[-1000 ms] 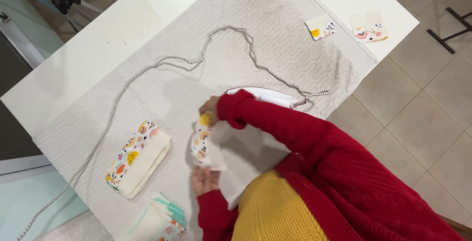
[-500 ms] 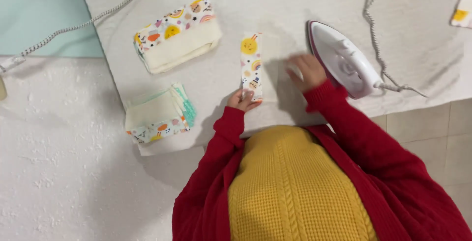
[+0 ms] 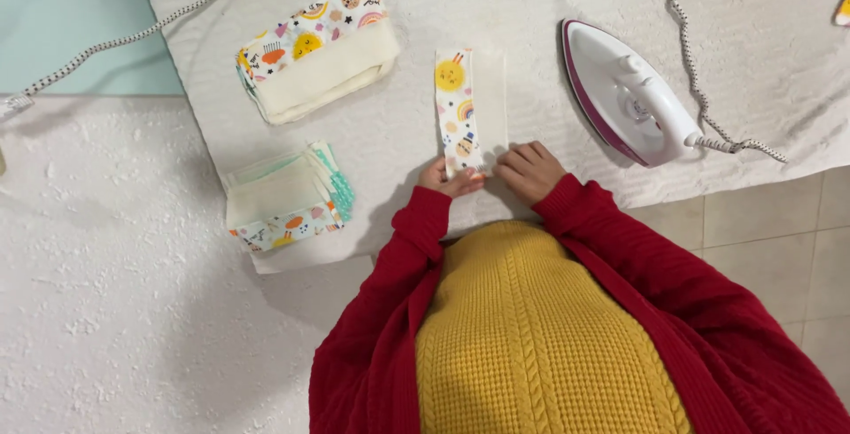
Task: The person irons small patterned cloth items on a white towel laid over a table. They repeatedly pick up the iron, press the fabric, and smooth the edges with their hands. The person handles several folded cloth pieces, ironing each one individually.
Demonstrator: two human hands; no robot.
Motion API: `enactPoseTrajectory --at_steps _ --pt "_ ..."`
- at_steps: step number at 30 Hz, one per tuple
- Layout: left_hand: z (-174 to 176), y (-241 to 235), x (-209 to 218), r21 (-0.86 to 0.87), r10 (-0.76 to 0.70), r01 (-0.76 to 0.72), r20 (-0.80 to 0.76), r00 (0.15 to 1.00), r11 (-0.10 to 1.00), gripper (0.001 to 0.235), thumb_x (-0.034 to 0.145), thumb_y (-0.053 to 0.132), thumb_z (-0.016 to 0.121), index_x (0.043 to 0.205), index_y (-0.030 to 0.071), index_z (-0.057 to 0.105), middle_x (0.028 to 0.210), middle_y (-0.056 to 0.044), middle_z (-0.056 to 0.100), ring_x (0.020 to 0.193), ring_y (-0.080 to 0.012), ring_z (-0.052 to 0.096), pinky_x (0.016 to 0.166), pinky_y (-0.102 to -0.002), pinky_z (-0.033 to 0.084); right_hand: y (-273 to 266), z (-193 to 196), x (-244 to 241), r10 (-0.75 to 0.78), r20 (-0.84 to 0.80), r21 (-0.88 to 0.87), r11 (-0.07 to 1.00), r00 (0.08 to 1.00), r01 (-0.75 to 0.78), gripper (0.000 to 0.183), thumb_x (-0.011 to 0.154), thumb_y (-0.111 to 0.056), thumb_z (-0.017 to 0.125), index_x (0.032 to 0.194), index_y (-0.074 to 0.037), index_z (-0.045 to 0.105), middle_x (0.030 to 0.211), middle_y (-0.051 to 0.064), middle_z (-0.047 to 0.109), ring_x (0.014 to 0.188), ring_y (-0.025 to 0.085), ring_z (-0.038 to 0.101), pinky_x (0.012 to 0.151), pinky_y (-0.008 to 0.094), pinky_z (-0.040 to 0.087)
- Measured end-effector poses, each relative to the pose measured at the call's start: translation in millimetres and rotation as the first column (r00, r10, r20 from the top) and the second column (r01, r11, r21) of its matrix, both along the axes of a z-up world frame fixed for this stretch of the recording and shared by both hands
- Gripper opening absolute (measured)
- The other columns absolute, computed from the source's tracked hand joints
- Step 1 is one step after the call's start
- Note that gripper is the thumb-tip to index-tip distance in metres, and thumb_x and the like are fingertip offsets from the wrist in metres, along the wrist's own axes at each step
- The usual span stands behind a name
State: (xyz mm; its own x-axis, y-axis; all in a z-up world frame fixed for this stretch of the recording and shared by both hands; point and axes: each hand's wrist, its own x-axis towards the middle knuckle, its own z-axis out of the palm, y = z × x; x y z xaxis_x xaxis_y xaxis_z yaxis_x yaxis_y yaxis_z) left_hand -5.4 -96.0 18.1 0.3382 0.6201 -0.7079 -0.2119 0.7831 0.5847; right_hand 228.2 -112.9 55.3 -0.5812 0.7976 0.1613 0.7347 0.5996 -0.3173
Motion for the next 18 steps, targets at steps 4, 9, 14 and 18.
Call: enactPoseTrajectory --at_steps 4,9,14,18 --pt "-20 -17 0 -0.026 -0.171 0.172 0.020 0.985 0.985 0.042 0.089 0.008 0.073 0.125 -0.005 0.056 0.113 -0.023 0.072 0.098 -0.0285 0.076 0.083 -0.038 0.061 -5 31 17 0.050 -0.003 -0.070 0.996 0.999 -0.050 0.021 0.081 -0.007 0.069 0.101 -0.008 0.063 0.106 0.006 0.063 0.107 0.026 0.058 0.094 0.038 0.048" --pt "20 24 -7 -0.036 -0.293 0.291 -0.166 0.942 0.956 0.045 0.094 0.017 0.069 0.132 -0.005 0.058 0.121 -0.020 0.072 0.102 -0.0308 0.072 0.082 -0.040 0.063 8 42 22 0.093 -0.110 -0.321 0.939 0.990 -0.124 0.022 0.081 -0.016 0.075 0.098 -0.006 0.067 0.102 0.010 0.065 0.099 0.028 0.058 0.089 0.042 0.047" --pt "-32 89 -7 0.149 -0.130 0.184 -0.310 0.942 0.972 0.052 0.090 0.017 0.074 0.133 -0.002 0.053 0.121 -0.015 0.069 0.099 -0.0216 0.073 0.078 -0.034 0.063 83 5 25 -0.243 -0.137 -0.199 0.956 0.960 0.214 0.023 0.089 -0.010 0.078 0.109 -0.013 0.069 0.112 0.008 0.068 0.108 0.024 0.062 0.099 0.039 0.052" --pt "-32 124 8 0.393 -0.043 0.327 -0.582 0.812 0.859 0.043 0.087 0.015 0.081 0.125 0.004 0.064 0.101 -0.012 0.074 0.083 -0.0140 0.069 0.072 -0.026 0.058 137 -4 -5 -0.487 -0.059 -0.354 0.827 0.872 0.437 0.043 0.072 -0.014 0.085 0.112 -0.007 0.070 0.108 0.015 0.065 0.101 0.034 0.059 0.088 0.040 0.051"
